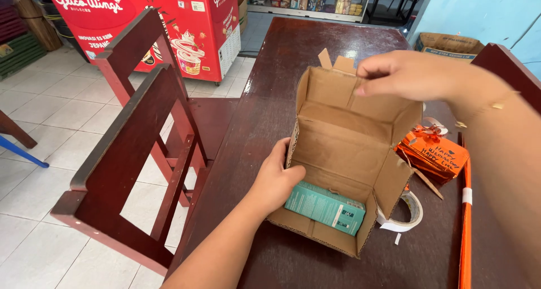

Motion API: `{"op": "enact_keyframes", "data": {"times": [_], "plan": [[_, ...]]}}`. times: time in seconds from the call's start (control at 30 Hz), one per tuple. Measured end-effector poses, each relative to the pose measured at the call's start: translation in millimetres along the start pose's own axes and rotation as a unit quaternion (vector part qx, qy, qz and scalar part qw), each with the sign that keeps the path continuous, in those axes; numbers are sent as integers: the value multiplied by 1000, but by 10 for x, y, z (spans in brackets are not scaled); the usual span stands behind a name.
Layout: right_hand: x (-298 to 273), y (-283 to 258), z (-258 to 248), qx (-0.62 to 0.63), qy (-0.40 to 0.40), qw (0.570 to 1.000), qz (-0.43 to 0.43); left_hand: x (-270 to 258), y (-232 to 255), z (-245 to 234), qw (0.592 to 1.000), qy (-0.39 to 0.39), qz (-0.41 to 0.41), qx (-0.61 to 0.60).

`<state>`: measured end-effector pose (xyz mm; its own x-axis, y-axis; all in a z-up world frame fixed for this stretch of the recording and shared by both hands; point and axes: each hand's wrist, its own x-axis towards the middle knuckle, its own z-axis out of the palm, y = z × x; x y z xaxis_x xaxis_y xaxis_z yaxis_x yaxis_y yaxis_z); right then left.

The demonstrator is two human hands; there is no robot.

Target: The person assembles a small cardboard box by folding flaps and securing them with tape. They use a utility knife to trim excess tape and scissors to cut tape strips, then apply tape to seal the box edges.

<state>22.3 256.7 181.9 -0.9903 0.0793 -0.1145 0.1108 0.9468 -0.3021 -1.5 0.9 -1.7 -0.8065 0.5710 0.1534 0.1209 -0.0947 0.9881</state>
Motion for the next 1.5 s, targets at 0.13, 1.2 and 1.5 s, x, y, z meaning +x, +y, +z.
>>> {"op": "enact_keyframes", "data": {"times": [0.13, 1.2, 1.5], "plan": [[-420, -136, 92, -48, -7, 997, -65, 63, -97, -3, 1000, 11, 11, -15], [-671, 876, 1464, 545, 200, 803, -136, 131, -189, -115, 978, -14, -69, -198], [-784, 514, 1853, 447, 100, 889, 3, 225, -316, -324, 985, 52, -47, 157]]}}
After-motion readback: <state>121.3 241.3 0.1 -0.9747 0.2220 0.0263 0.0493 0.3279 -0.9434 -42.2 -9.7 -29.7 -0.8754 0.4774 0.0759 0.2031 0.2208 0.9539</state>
